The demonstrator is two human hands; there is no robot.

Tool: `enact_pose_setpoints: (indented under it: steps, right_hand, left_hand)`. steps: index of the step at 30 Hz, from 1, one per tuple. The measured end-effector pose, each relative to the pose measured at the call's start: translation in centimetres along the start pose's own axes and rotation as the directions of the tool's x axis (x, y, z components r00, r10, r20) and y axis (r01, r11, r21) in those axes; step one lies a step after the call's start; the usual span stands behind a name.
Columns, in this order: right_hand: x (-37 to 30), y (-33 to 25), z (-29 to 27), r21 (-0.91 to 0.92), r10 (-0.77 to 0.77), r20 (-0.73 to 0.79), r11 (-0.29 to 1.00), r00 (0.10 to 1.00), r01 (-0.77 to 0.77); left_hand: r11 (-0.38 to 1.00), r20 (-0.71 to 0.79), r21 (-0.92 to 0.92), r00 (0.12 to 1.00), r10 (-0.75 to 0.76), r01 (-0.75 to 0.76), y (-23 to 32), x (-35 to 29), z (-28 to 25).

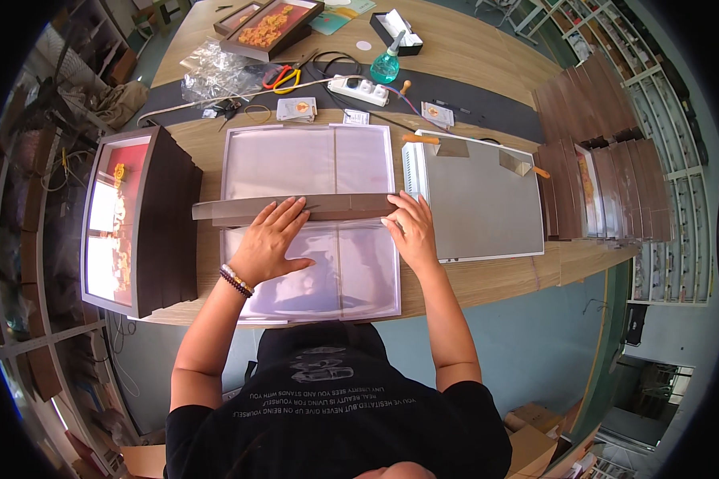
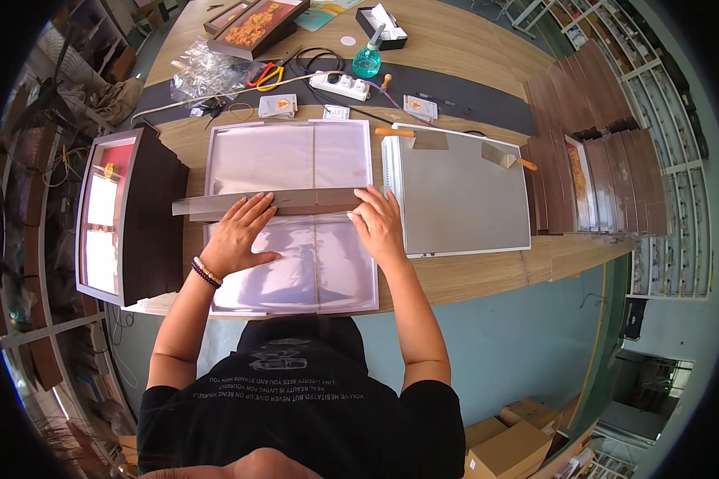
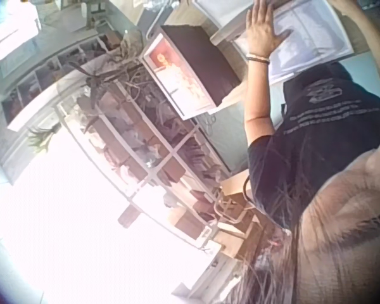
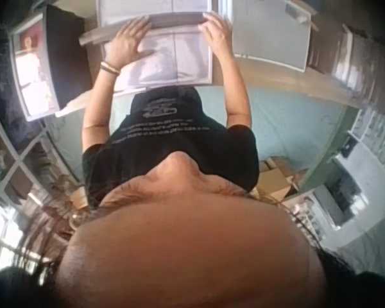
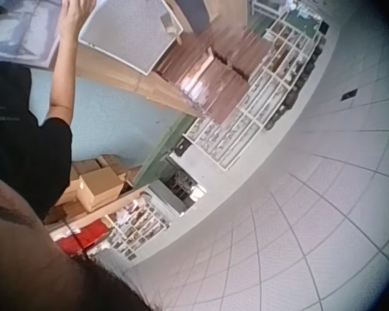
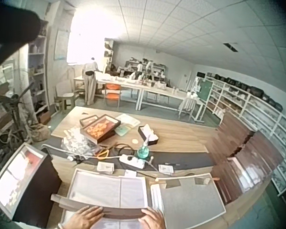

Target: The person packages decorative gold-colored framed artworks by placing them into plastic sleeves, then into boxes.

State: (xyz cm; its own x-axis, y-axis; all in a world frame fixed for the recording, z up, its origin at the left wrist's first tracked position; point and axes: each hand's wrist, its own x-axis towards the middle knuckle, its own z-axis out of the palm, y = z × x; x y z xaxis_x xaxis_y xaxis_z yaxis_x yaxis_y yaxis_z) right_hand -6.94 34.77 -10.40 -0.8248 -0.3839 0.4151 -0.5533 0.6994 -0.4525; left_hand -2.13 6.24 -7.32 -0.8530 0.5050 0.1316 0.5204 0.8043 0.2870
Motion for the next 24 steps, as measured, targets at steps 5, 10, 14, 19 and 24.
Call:
enact_pose_setpoints:
  steps: [5,10,14,19,24]
  right_hand:
    - [0.2,0.4,0.0,0.123,0.091,0.001,0.988,0.996,-0.091]
    - [-0.5,0.4,0.2,0.216,0.141,-0.099,0.969,0.985,-0.117]
    - [-0.9,0.3,0.7,0.195,0.136,-0.14,0.975,0.981,-0.107]
    - [-1.2,0.1,1.3,0.205,0.136,-0.178,0.974,0.975,-0.098]
    - [-1.2,-0.2,1.1,0.183,0.113,-0.192,0.98,0.975,-0.078]
  left_hand:
    - [1.0,-0.064,0.012,0.998,-0.002,0.002,-1.1,-0.6,-0.3]
    - [0.997,-0.165,-0.018,0.983,-0.075,0.073,-3.7,-1.7,-2.3]
    - [0.996,-0.218,-0.014,0.972,-0.09,0.089,-5.9,-3.3,-3.2]
    - [0.989,-0.328,-0.087,0.933,-0.145,0.123,-7.6,-4.9,-2.3]
    - [0.992,-0.383,-0.058,0.915,-0.125,0.112,-8.2,-5.4,-0.9]
